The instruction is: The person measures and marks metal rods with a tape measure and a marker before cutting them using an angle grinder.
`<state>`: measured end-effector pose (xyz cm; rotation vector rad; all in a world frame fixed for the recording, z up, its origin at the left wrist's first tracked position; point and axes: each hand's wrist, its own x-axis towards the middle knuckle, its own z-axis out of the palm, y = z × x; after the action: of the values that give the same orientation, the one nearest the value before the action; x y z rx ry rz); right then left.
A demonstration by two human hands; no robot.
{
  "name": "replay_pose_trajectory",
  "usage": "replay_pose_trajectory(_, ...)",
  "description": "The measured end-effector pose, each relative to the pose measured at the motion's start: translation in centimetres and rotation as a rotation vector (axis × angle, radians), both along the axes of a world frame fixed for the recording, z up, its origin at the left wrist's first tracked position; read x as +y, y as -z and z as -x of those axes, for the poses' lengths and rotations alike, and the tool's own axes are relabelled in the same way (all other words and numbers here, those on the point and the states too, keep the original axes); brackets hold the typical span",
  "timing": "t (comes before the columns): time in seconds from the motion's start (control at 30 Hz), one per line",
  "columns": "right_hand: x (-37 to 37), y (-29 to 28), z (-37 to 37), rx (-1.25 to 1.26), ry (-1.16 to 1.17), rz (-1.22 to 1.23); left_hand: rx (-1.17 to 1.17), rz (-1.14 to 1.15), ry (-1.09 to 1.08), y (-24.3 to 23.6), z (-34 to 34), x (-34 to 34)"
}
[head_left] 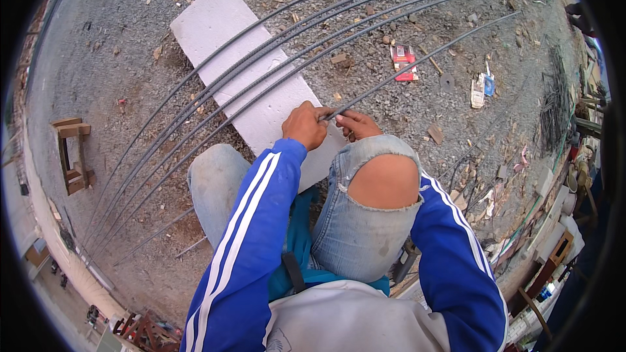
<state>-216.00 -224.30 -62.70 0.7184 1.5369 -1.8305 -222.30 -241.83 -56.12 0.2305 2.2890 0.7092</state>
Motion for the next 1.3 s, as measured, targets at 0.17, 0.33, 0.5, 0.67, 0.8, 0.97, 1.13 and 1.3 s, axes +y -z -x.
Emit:
replay_pose_trajectory(0.17, -0.9, -0.8, 0.3, 0.030, 0.015, 0.077, 0.009, 0.011, 0.014, 0.1, 0.0, -0.3)
replay_pose_trajectory(0.33, -1.0, 2.0, -0.3, 0.069, 0.079, 0.087, 0.015, 0.008, 0.019, 0.0, 0.0, -0.1)
replay_pose_trajectory(0.5, -0.9, 1.1, -0.1, 0.092, 0.052, 0.090, 0.011, 0.008, 0.016, 0.0, 0.0, -0.2)
replay_pose_trajectory(0.67, -1.0, 0.7, -0.5, 0.280, -0.008, -0.069, 0.038, 0.002, 0.022, 0.2, -0.2, -0.1)
replay_pose_trajectory(0.8, -1.1, 0.3, -0.7, 0.344, -0.084, -0.360, 0.060, 0.010, 0.027, 0.3, -0.2, -0.2)
replay_pose_trajectory(0.97, -1.1, 0.1, -0.7, 0.331, -0.014, -0.302, 0.036, 0.020, 0.022, 0.2, -0.1, -0.1)
replay_pose_trajectory(1.13, -0.7, 0.2, -1.0, 0.246, 0.123, -0.213, 0.042, 0.030, 0.035, 0.0, -0.1, 0.1)
replay_pose_trajectory(1.3, -0.1, 0.9, -0.8, 0.221, 0.121, -0.143, 0.060, 0.033, 0.051, 0.1, -0.2, 0.1)
